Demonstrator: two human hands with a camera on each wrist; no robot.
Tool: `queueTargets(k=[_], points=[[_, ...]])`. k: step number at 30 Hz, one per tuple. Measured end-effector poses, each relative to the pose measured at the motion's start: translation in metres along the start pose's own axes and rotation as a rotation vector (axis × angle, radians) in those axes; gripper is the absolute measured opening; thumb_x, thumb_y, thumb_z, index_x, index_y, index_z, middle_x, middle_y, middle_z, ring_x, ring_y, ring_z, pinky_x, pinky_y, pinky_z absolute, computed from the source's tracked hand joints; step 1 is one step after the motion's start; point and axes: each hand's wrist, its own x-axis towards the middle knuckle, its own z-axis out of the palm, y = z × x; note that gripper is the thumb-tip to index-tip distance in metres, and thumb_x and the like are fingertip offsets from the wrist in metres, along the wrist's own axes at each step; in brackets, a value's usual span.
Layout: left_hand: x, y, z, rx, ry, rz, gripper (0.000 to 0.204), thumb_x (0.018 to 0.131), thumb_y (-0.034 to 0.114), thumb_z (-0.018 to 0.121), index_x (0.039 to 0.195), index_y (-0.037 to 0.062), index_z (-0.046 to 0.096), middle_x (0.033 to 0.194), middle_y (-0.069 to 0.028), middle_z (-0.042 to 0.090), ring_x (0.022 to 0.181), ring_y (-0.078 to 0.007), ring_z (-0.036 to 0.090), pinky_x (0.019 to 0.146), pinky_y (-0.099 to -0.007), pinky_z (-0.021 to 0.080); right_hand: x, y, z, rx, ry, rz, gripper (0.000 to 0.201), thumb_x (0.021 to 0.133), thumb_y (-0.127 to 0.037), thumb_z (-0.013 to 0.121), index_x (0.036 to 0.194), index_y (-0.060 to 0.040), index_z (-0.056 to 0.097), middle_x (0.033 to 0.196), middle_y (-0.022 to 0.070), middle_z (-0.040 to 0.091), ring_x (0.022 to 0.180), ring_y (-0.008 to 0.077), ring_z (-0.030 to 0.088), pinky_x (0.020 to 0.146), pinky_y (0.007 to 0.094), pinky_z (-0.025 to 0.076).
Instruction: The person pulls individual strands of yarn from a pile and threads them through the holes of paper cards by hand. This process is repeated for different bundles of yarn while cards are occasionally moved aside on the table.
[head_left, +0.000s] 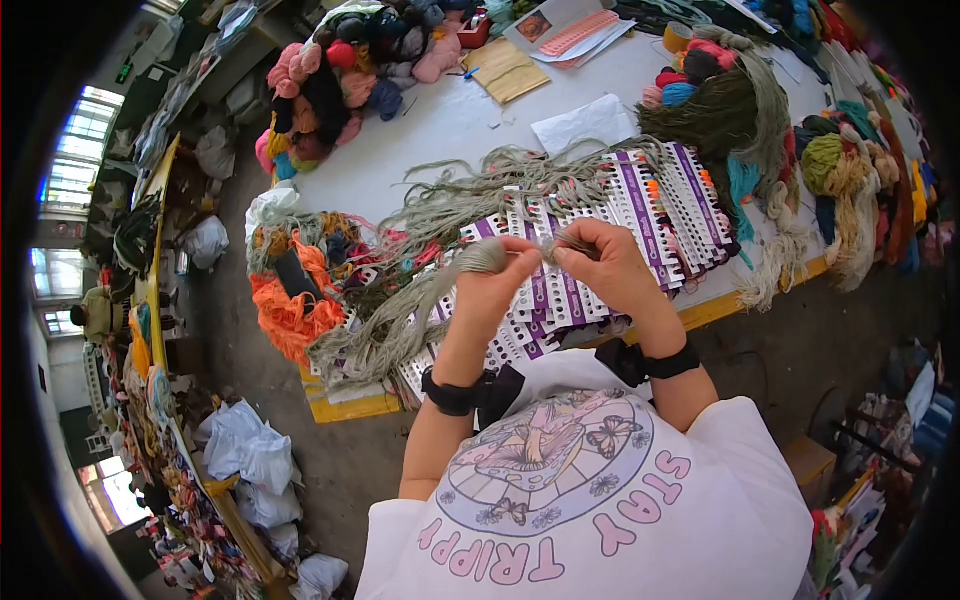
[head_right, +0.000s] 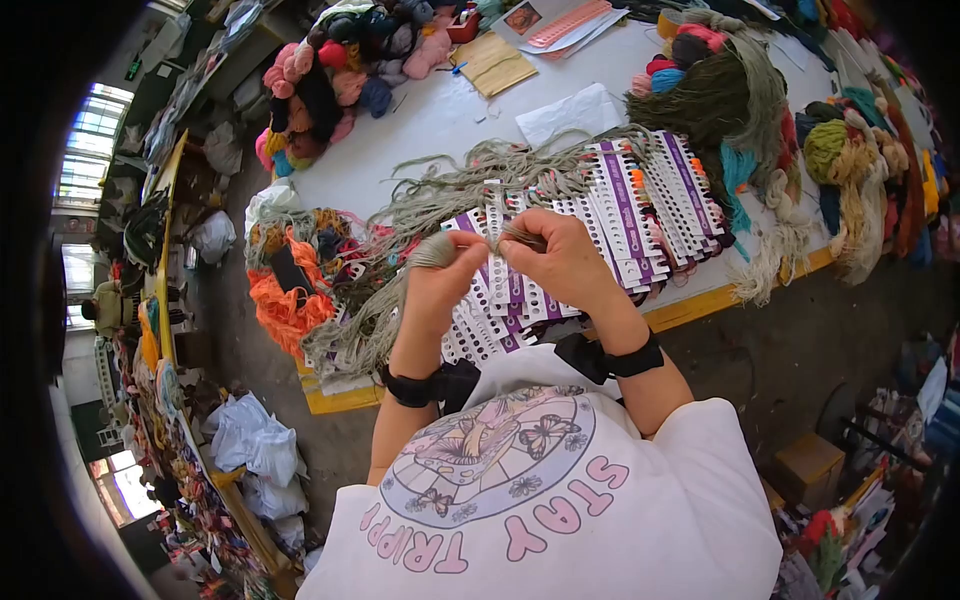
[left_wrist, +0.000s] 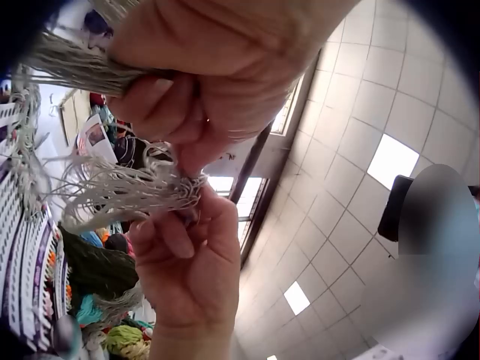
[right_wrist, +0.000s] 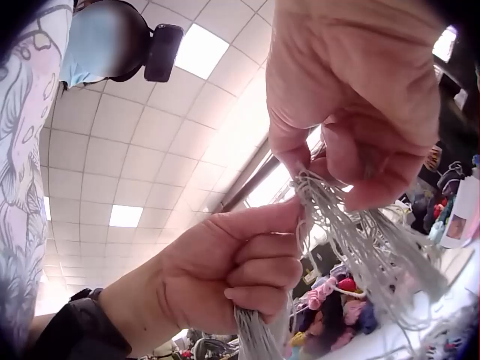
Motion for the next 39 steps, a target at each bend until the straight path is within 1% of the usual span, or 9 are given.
queueTargets(k=[7,13,16,20,22,23,27,33,39], points=[[-0.002,0.002,0.002,0.027,-0.081,-0.004,0.015,0.080,0.014,0.056,0.090,0.0027,0.055,0.058,0.0072,0.046,0.047,0.0007,0.035,0.041,-0.0156,0.027,0.002,-0.004,0.003,0.213,-0.073,0.042,0.010,0.074,-0.010,0.059,0.076,0.0002,0.057,0.062,-0.0027,0.049,0.056,0.0027,0.042,0.048,0.0198,0.035],[0.001,0.005,-0.026,-0.975,-0.331,-0.211,0.006,0.086,0.015,0.046,0.084,0.0097,0.049,0.046,0.0083,0.023,0.037,-0.0029,0.017,0.034,-0.0186,0.016,0.011,0.013,-0.004,-0.512,0.260,-0.232,0.010,0.071,-0.011,0.060,0.076,-0.0025,0.058,0.066,0.0052,0.054,0.054,0.0142,0.051,0.050,0.0267,0.041],[0.002,0.006,-0.035,-0.933,-0.335,-0.218,0.006,0.087,0.015,0.044,0.086,0.0110,0.048,0.047,0.0084,0.021,0.037,-0.0032,0.018,0.034,-0.0183,0.017,0.010,0.009,-0.005,-0.361,0.206,-0.110,0.011,0.070,-0.015,0.062,0.074,-0.0052,0.059,0.067,0.0063,0.055,0.057,0.0204,0.054,0.052,0.0295,0.042],[-0.005,0.019,-0.048,-0.808,-0.275,-0.211,0.014,0.089,0.020,0.042,0.095,0.0091,0.048,0.048,0.0082,0.021,0.038,-0.0030,0.019,0.034,-0.0187,0.017,0.010,0.026,0.007,-0.650,0.007,-0.334,0.019,0.070,-0.023,0.064,0.079,-0.0064,0.061,0.071,0.0066,0.056,0.057,0.0191,0.054,0.053,0.0281,0.042],[-0.008,0.037,-0.093,-0.943,-0.201,-0.048,0.024,0.091,0.024,0.038,0.104,0.0064,0.047,0.049,0.0075,0.021,0.039,-0.0028,0.020,0.035,-0.0192,0.016,0.030,0.075,-0.032,-0.504,-0.065,-0.092,0.021,0.073,-0.023,0.062,0.084,-0.0058,0.061,0.076,0.0043,0.059,0.058,0.0159,0.054,0.051,0.0264,0.043],[-0.009,0.043,-0.130,-1.099,-0.327,0.036,0.030,0.092,0.026,0.034,0.110,0.0048,0.046,0.049,0.0064,0.022,0.040,-0.0027,0.022,0.035,-0.0199,0.016,0.040,0.082,-0.068,-0.242,-0.004,0.337,0.020,0.076,-0.023,0.059,0.086,-0.0055,0.062,0.081,0.0017,0.060,0.060,0.0131,0.055,0.046,0.0239,0.042],[-0.056,0.053,-0.273,-0.847,0.331,0.258,0.027,0.092,0.027,0.033,0.080,0.0079,0.048,0.049,0.0058,0.017,0.039,-0.0046,0.014,0.035,-0.0199,0.014,0.027,0.148,-0.242,1.349,0.364,0.261,0.017,0.083,-0.011,0.054,0.097,-0.0046,0.050,0.054,-0.0047,0.034,0.043,0.0026,0.030,0.041,0.0134,0.031],[-0.129,0.011,-0.411,-0.083,1.343,0.181,0.024,0.087,0.030,0.037,0.077,0.0091,0.044,0.048,0.0050,0.024,0.037,-0.0065,0.021,0.032,-0.0224,0.017,-0.029,0.167,-0.383,1.047,0.893,0.072,0.014,0.087,-0.012,0.048,0.095,-0.0016,0.048,0.049,-0.0037,0.026,0.038,0.0068,0.023,0.056,0.0232,0.044],[-0.222,0.010,-0.525,-0.118,1.793,0.233,0.024,0.083,0.024,0.040,0.067,0.0082,0.048,0.047,0.0030,0.026,0.037,-0.0096,0.024,0.034,-0.0267,0.023,-0.073,0.139,-0.454,0.782,1.229,-0.074,0.016,0.087,-0.016,0.047,0.097,-0.0034,0.049,0.051,-0.0036,0.023,0.036,0.0085,0.023,0.065,0.0307,0.050]])
